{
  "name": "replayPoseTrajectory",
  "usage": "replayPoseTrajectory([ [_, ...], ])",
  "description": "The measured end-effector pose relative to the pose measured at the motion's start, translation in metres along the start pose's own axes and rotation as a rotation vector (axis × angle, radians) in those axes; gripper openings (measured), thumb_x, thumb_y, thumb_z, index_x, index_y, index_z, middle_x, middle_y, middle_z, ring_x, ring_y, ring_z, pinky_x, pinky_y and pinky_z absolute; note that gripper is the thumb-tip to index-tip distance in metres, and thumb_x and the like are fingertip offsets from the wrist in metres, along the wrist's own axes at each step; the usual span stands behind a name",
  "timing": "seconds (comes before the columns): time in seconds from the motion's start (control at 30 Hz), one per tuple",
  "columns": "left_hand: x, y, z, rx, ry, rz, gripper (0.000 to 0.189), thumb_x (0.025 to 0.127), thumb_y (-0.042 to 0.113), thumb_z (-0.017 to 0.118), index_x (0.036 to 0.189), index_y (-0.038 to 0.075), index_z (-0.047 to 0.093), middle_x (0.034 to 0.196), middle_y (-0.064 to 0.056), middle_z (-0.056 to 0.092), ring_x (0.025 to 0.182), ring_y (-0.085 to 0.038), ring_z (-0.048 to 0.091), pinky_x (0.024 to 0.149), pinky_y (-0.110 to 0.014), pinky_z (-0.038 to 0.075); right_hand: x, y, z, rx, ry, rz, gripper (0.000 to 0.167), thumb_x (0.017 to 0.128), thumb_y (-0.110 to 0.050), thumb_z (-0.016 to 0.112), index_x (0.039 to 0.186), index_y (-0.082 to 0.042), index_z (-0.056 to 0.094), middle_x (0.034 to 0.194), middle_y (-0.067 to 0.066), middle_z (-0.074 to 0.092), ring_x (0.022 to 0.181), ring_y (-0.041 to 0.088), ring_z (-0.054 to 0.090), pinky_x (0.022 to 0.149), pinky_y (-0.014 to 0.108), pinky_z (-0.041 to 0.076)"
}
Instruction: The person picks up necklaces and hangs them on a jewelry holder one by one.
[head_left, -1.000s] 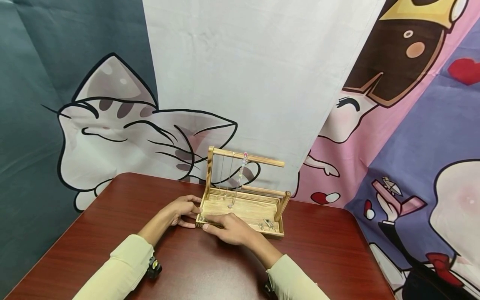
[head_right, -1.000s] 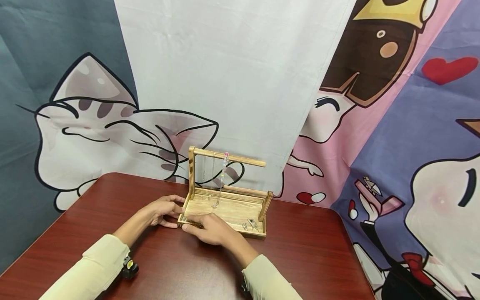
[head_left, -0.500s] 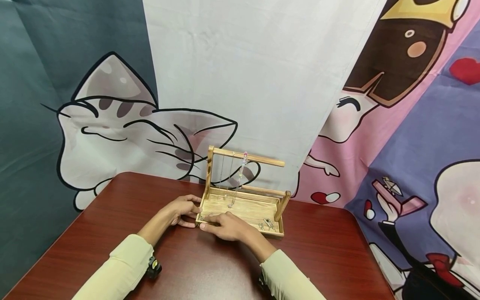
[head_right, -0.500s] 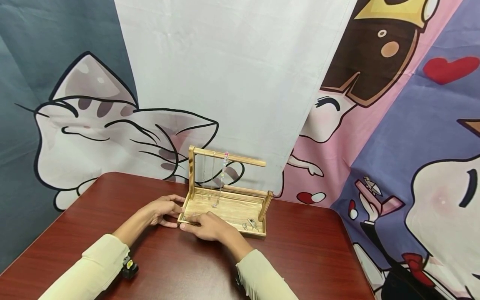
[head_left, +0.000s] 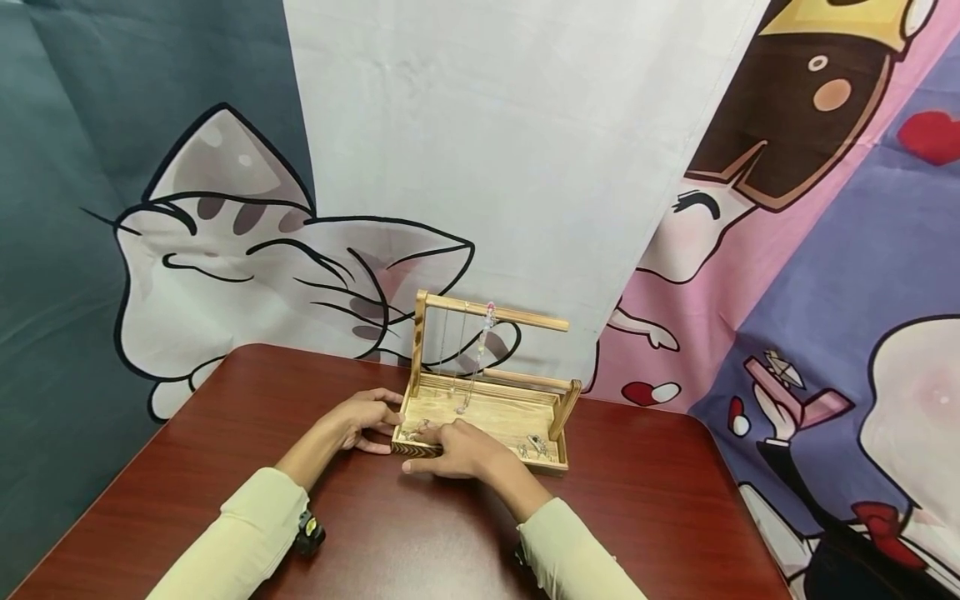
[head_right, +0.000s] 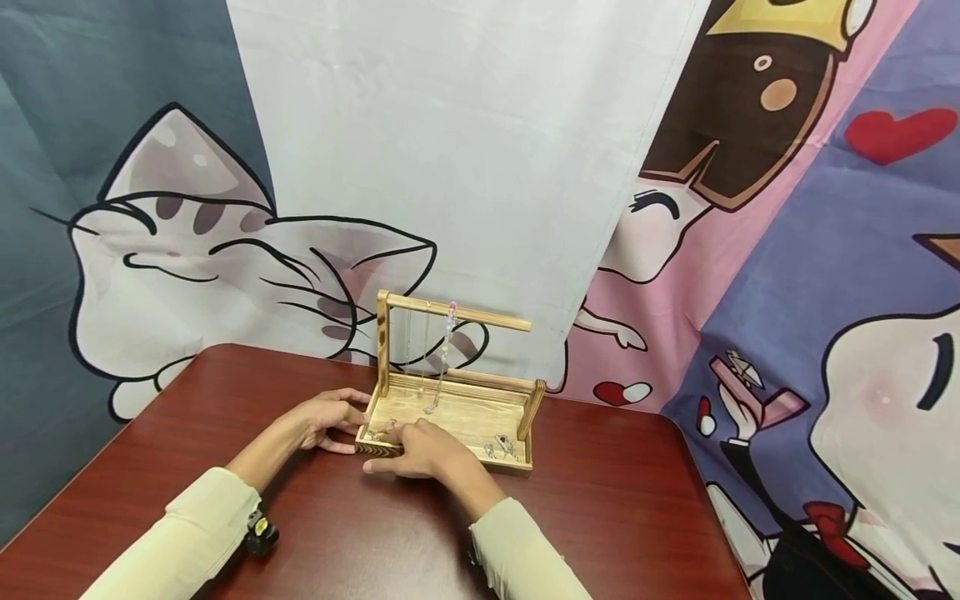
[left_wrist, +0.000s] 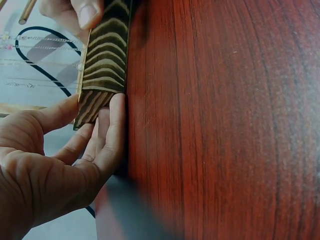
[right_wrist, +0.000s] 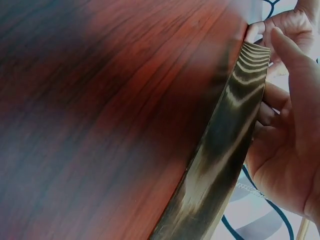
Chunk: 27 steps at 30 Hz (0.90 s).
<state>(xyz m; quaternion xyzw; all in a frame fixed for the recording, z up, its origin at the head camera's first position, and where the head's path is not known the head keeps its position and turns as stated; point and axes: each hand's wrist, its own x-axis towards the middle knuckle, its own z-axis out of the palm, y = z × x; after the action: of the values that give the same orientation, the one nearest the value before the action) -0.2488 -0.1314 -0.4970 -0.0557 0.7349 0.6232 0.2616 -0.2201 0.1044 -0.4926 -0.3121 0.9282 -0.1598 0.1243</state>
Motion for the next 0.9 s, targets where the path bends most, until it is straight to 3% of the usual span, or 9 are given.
replayPoseTrajectory([
  [0.13,0.0,0.001,0.0,-0.001,0.003,-0.002,0.058,0.107,0.005,0.068,0.161,0.003,0.048,0.127,-0.023,0.075,0.114,-0.03,0.073,0.081,-0.045,0.071,-0.004,0.003,-0.001,-0.012,0.001,0.022,0.072,0.098,-0.075,0.073,0.149,-0.024,0.075,0.149,0.001,0.077,0.131,0.019,0.076,0.116,0.036,0.061],
  [0.37,-0.002,0.002,0.0,-0.005,0.001,0.0,0.059,0.107,0.005,0.068,0.162,0.002,0.048,0.124,-0.021,0.075,0.111,-0.028,0.074,0.08,-0.044,0.071,-0.013,0.017,-0.004,0.031,-0.008,0.092,0.078,0.097,-0.079,0.071,0.154,-0.025,0.071,0.162,-0.001,0.067,0.154,0.023,0.061,0.13,0.044,0.05],
  [0.63,-0.004,0.003,0.0,-0.008,0.008,0.001,0.058,0.106,0.004,0.068,0.161,0.002,0.049,0.124,-0.021,0.076,0.109,-0.027,0.074,0.08,-0.044,0.071,-0.023,0.032,-0.009,0.055,0.0,0.132,0.08,0.097,-0.084,0.066,0.153,-0.028,0.072,0.164,-0.005,0.064,0.156,0.025,0.059,0.13,0.051,0.05],
  [0.9,-0.003,0.0,0.002,-0.019,0.013,0.003,0.057,0.106,0.004,0.069,0.16,0.002,0.05,0.122,-0.019,0.076,0.107,-0.026,0.074,0.079,-0.045,0.071,-0.033,0.048,-0.014,0.09,0.022,0.137,0.077,0.099,-0.081,0.066,0.148,-0.023,0.076,0.156,-0.001,0.071,0.153,0.026,0.062,0.129,0.051,0.051],
])
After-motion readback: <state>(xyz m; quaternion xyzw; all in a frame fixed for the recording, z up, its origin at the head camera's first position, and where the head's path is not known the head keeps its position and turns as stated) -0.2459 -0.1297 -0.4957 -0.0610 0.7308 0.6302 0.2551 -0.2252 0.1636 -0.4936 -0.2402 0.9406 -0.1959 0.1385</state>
